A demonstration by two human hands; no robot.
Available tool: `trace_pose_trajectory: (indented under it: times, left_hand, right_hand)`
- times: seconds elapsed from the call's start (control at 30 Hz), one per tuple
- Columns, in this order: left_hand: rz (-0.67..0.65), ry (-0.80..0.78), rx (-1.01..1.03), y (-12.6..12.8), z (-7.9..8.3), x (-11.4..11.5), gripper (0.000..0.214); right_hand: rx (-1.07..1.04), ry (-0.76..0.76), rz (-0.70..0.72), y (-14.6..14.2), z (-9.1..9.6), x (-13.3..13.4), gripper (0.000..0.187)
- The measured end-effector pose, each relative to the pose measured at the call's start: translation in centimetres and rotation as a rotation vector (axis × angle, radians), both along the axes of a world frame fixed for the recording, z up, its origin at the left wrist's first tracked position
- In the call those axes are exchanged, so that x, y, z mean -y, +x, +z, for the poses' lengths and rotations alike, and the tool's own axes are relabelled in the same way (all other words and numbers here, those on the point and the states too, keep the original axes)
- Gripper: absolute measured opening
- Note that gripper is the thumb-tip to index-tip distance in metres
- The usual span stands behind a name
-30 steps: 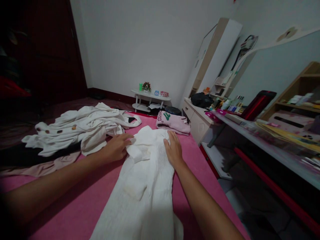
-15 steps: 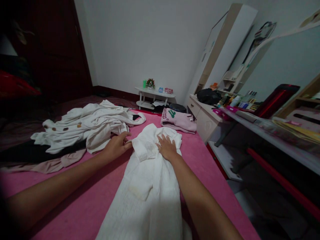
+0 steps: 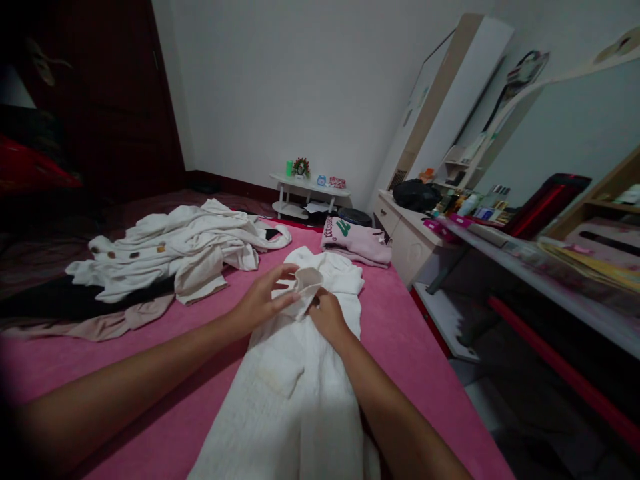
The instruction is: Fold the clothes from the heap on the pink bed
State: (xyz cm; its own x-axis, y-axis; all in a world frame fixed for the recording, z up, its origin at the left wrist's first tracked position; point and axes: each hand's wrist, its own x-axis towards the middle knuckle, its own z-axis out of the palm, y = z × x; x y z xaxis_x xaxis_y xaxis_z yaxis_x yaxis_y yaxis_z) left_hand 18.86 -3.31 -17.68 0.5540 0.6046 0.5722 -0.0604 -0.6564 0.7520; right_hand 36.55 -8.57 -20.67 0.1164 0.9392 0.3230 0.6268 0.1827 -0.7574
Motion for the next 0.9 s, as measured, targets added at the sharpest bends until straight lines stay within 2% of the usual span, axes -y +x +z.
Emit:
trace_pose_trajectory:
  times: [0.1, 0.17, 0.2, 0.27, 0.4, 0.5, 0.6, 0.7, 0.8, 0.83, 0.9]
  left_hand:
    - [-0.095, 0.359, -0.224, 0.5, 0.0, 1.3, 0.043]
    - [-0.143, 0.489, -0.384, 0.5, -0.6, 1.8, 0.045]
    - [-0.151, 0.515, -0.441, 0.5, -0.9, 1.9, 0.047]
    - [-0.148, 0.527, -0.498, 0.5, -1.5, 1.9, 0.050]
    - [-0.130, 0.532, -0.471, 0.4, -1.9, 1.8, 0.053]
    - [-0.102, 0.515, -0.390, 0.5, -2.1, 2.2, 0.051]
    - [-0.009, 0.481, -0.290, 0.6, -2.4, 2.4, 0.042]
    - [0.026, 0.501, -0.189, 0.4, -2.4, 2.1, 0.030]
    - [0.051, 0.497, -0.064, 0.0, -1.8, 1.4, 0.024]
    - [0.068, 0.484, -0.032, -0.2, -1.6, 1.2, 0.024]
    - [0.096, 0.476, -0.027, -0.6, -1.3, 0.9, 0.024]
  right_hand:
    - [-0.414, 0.116, -0.184, 1.4, -0.7, -0.8, 0.032]
    - [-0.630, 0.212, -0.314, 2.4, -1.1, -1.1, 0.037]
    - [-0.660, 0.250, -0.359, 2.7, -1.0, -1.1, 0.038]
    - [-0.544, 0.324, -0.372, 2.9, -0.5, -0.8, 0.038]
    - [-0.089, 0.431, -0.204, 1.8, 2.4, 0.4, 0.035]
    - [0.091, 0.341, -0.136, 1.0, 4.3, 0.5, 0.039]
    - [0.179, 0.136, -0.231, 1.3, 5.2, -0.3, 0.045]
    - [0.026, -0.041, -0.282, 2.2, 5.4, -1.0, 0.038]
    - [-0.309, -0.064, -0.258, 2.8, 5.3, -0.9, 0.038]
    - [-0.360, -0.051, -0.256, 2.8, 5.1, -0.8, 0.038]
    - [-0.265, -0.036, -0.268, 2.6, 4.4, -0.3, 0.035]
